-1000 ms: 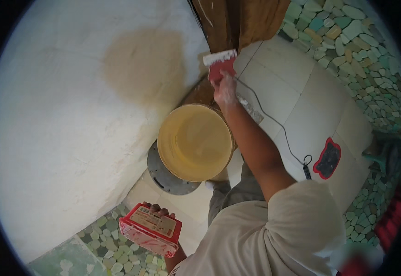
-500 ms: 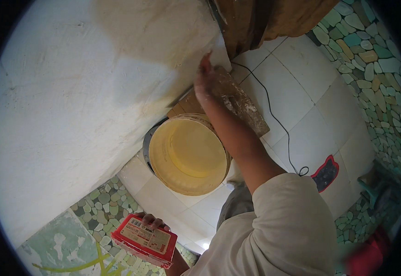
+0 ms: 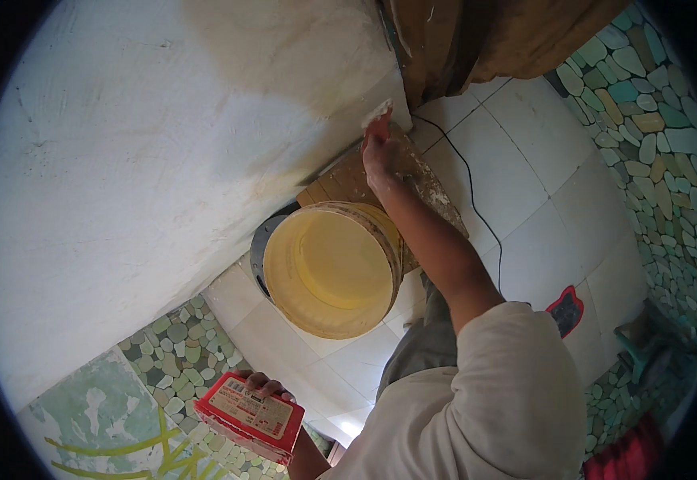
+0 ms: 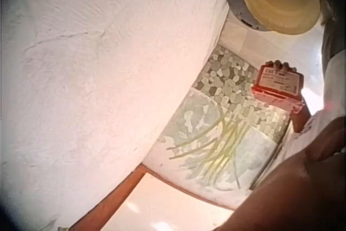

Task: Using a putty knife and wall compound to patch holes or imperfections in a wall.

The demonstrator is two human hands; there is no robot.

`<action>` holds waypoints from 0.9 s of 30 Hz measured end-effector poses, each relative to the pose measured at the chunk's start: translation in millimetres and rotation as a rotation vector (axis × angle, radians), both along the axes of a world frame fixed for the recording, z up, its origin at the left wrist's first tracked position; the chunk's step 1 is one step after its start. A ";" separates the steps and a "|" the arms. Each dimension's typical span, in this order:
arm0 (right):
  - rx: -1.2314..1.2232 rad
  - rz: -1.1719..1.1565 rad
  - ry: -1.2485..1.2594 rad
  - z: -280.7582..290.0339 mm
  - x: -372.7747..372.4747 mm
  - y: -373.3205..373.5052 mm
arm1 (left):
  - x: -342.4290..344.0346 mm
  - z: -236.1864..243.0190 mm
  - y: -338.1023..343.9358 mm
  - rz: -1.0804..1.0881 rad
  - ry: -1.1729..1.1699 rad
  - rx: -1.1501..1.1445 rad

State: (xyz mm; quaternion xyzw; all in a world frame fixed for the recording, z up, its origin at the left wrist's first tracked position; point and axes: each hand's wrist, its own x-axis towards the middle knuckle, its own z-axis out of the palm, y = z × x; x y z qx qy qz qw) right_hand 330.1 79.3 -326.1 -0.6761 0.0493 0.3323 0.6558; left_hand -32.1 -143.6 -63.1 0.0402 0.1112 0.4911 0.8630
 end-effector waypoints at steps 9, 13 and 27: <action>0.092 0.207 -0.201 -0.8 -50.9 72.0 | 13.1 9.4 -8.9 0.038 -0.042 -0.058; 0.096 0.278 -0.178 -9.2 -66.3 44.6 | 14.7 18.7 -11.6 0.024 -0.026 -0.005; 0.276 0.200 0.132 81.5 -61.3 15.1 | -19.0 21.7 -42.4 0.098 -0.044 0.087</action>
